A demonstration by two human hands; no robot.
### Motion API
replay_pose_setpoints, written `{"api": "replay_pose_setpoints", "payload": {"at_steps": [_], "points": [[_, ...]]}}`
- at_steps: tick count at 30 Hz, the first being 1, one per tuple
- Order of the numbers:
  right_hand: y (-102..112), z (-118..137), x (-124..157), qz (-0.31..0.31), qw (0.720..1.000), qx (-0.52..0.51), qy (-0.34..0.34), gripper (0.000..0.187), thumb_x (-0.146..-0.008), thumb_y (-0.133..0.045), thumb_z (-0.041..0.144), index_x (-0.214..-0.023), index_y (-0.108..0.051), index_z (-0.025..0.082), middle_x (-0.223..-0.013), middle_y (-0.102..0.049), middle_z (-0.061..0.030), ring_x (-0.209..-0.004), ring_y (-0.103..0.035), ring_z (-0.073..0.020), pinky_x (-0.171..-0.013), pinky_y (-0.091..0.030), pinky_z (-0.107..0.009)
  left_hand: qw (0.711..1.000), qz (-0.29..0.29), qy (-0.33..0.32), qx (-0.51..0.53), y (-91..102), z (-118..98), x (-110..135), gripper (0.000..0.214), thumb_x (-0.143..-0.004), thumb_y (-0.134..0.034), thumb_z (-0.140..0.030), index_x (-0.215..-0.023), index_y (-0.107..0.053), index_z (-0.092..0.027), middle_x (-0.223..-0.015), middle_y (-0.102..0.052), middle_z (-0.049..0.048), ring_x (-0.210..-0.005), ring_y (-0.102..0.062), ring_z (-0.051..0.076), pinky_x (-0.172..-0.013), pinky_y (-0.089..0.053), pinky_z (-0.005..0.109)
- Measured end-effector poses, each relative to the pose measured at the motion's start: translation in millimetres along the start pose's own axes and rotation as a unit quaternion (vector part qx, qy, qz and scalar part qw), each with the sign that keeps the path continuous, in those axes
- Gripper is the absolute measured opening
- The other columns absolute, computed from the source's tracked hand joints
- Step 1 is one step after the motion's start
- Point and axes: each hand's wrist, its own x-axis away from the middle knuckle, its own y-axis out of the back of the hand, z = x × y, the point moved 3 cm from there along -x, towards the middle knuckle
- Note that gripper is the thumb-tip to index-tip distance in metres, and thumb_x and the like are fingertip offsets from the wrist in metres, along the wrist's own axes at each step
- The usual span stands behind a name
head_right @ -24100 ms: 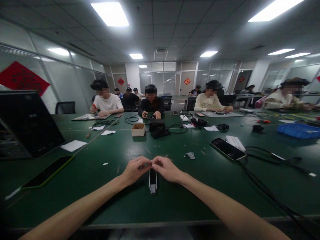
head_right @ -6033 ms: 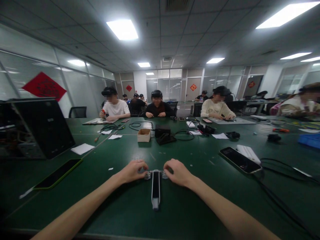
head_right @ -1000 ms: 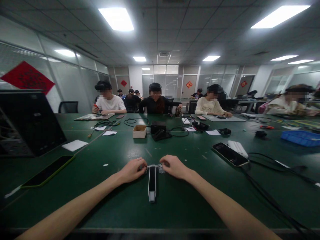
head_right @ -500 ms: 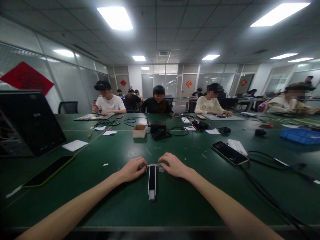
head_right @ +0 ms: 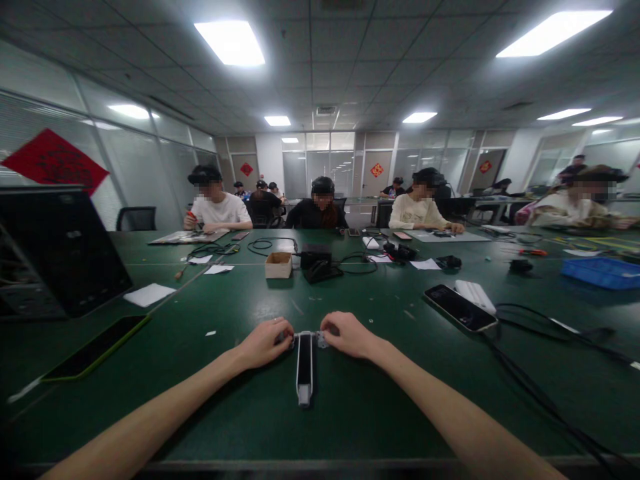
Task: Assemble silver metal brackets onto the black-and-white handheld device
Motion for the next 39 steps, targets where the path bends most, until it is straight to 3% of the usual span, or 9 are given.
{"api": "replay_pose_setpoints", "payload": {"at_steps": [6, 14, 21, 27, 34, 39], "points": [[-4.7, 0.0, 0.5, 0.002, 1.000, -0.025, -0.018, 0.016, -0.085, -0.056, 0.026, -0.094, -0.066, 0.017, -0.084, -0.064, -0.0023, -0.069, -0.055, -0.0137, -0.061, -0.043, -0.025, 1.000, -0.004, -0.004, 0.015, -1.9, 3.5, 0.7, 0.014, -0.089, -0.049, -0.025, -0.094, -0.060, -0.018, -0.092, -0.062, 0.0034, -0.078, -0.058, 0.015, -0.069, -0.044, 0.026], [-2.5, 6.9, 1.0, -0.007, 1.000, 0.001, -0.003, 0.012, -0.085, -0.056, 0.022, -0.091, -0.065, 0.017, -0.090, -0.063, -0.0043, -0.079, -0.056, -0.0162, -0.071, -0.046, -0.029, 1.000, -0.003, -0.010, 0.007, 0.1, 0.1, 0.3, 0.014, -0.089, -0.049, -0.024, -0.095, -0.059, -0.017, -0.092, -0.062, 0.0044, -0.080, -0.058, 0.016, -0.071, -0.045, 0.027], [-5.0, 3.3, 1.2, 0.002, 1.000, 0.002, -0.020, 0.015, -0.088, -0.054, 0.027, -0.091, -0.066, 0.019, -0.091, -0.063, -0.0046, -0.079, -0.056, -0.0165, -0.070, -0.047, -0.029, 1.000, -0.009, -0.010, 0.012, -1.4, 2.5, 1.8, 0.014, -0.089, -0.049, -0.025, -0.094, -0.060, -0.018, -0.092, -0.062, 0.0037, -0.079, -0.058, 0.015, -0.069, -0.044, 0.026], [-6.9, 1.6, 0.9, -0.005, 1.000, 0.016, 0.009, 0.013, -0.086, -0.057, 0.026, -0.090, -0.065, 0.016, -0.087, -0.063, -0.0046, -0.080, -0.056, -0.0167, -0.074, -0.046, -0.031, 1.000, -0.014, -0.012, -0.001, -2.4, 1.8, 1.0, 0.012, -0.088, -0.049, -0.023, -0.093, -0.059, -0.017, -0.090, -0.062, 0.0038, -0.078, -0.058, 0.015, -0.070, -0.044, 0.026], [-6.1, 2.7, 1.1, 0.001, 1.000, 0.021, 0.012, 0.020, -0.091, -0.051, 0.027, -0.093, -0.069, 0.018, -0.091, -0.064, -0.0056, -0.086, -0.057, -0.0177, -0.077, -0.047, -0.032, 1.000, -0.016, -0.015, 0.002, -2.3, 2.0, 0.7, 0.013, -0.089, -0.050, -0.024, -0.093, -0.060, -0.018, -0.089, -0.061, 0.0032, -0.077, -0.058, 0.015, -0.069, -0.043, 0.026], [-4.3, 2.8, 1.0, -0.022, 1.000, 0.002, -0.003, 0.017, -0.088, -0.055, 0.025, -0.099, -0.064, 0.016, -0.092, -0.062, -0.0056, -0.081, -0.057, -0.0163, -0.072, -0.048, -0.029, 1.000, -0.008, -0.012, 0.011, -0.9, 1.3, 0.8, 0.013, -0.089, -0.050, -0.024, -0.094, -0.060, -0.017, -0.091, -0.061, 0.0032, -0.078, -0.058, 0.015, -0.069, -0.044, 0.025]]}}
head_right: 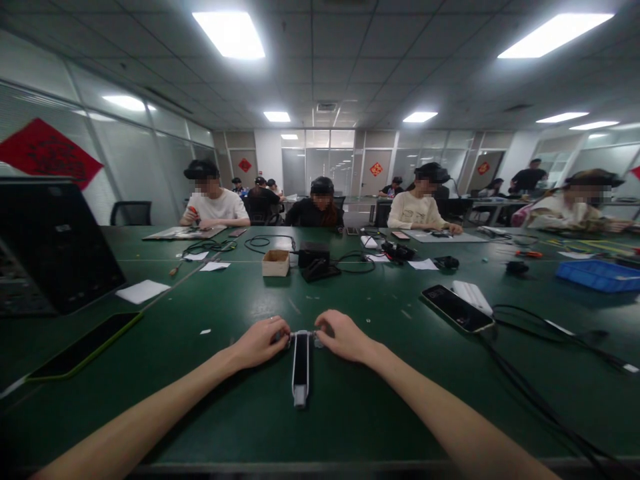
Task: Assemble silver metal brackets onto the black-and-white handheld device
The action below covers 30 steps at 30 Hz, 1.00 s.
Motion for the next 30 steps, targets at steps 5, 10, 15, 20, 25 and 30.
{"api": "replay_pose_setpoints", "payload": {"at_steps": [5, 10, 15, 20, 25, 30], "points": [[0, 0, 0, 0.009, 1.000, 0.018, 0.018, 0.017, -0.091, -0.051, 0.024, -0.089, -0.066, 0.016, -0.089, -0.062, -0.0058, -0.082, -0.056, -0.0167, -0.074, -0.047, -0.030, 1.000, 0.002, 0.004, -0.002, 1.3, -2, 0, 0.014, -0.089, -0.049, -0.024, -0.094, -0.060, -0.017, -0.092, -0.062, 0.0043, -0.078, -0.058, 0.015, -0.070, -0.045, 0.026], [2, 0, 1, 0.007, 1.000, 0.027, 0.010, 0.018, -0.091, -0.049, 0.021, -0.093, -0.066, 0.016, -0.094, -0.063, -0.0067, -0.086, -0.057, -0.0169, -0.076, -0.047, -0.031, 1.000, 0.001, 0.008, -0.008, 0.9, -2, 0, 0.014, -0.089, -0.049, -0.024, -0.095, -0.060, -0.017, -0.092, -0.062, 0.0042, -0.078, -0.058, 0.015, -0.070, -0.045, 0.026], [1, 1, 1, 0.040, 0.997, 0.055, 0.022, 0.020, -0.091, -0.049, 0.021, -0.094, -0.068, 0.016, -0.093, -0.064, -0.0063, -0.087, -0.058, -0.0171, -0.078, -0.046, -0.030, 1.000, -0.003, 0.013, -0.013, -0.5, -2, -1, 0.014, -0.089, -0.050, -0.026, -0.093, -0.061, -0.017, -0.092, -0.062, 0.0042, -0.078, -0.059, 0.016, -0.070, -0.046, 0.027], [23, -4, -3, 0.020, 0.985, 0.172, -0.021, 0.023, -0.092, -0.046, 0.022, -0.099, -0.067, 0.016, -0.100, -0.064, -0.0086, -0.093, -0.058, -0.0190, -0.083, -0.044, -0.030, 1.000, -0.004, 0.020, -0.007, -0.7, 0, -2, 0.016, -0.089, -0.050, -0.028, -0.095, -0.061, -0.018, -0.093, -0.063, 0.0042, -0.080, -0.059, 0.016, -0.071, -0.047, 0.027], [46, -33, 7, 0.090, 0.930, 0.308, -0.178, 0.021, -0.090, -0.046, 0.020, -0.100, -0.064, 0.014, -0.101, -0.064, -0.0139, -0.094, -0.060, -0.0249, -0.076, -0.044, -0.032, 1.000, 0.001, 0.026, -0.011, -0.1, -1, -2, 0.017, -0.090, -0.049, -0.029, -0.096, -0.061, -0.018, -0.094, -0.063, 0.0046, -0.081, -0.060, 0.017, -0.072, -0.047, 0.028], [44, -52, 13, 0.129, 0.923, 0.272, -0.238, 0.022, -0.087, -0.045, 0.008, -0.099, -0.062, 0.014, -0.103, -0.063, -0.0140, -0.091, -0.063, -0.0239, -0.070, -0.043, -0.029, 0.999, 0.012, 0.035, -0.020, -2.0, -1, 2, 0.020, -0.091, -0.048, -0.031, -0.098, -0.060, -0.018, -0.096, -0.063, 0.0052, -0.082, -0.060, 0.017, -0.072, -0.047, 0.028]]}}
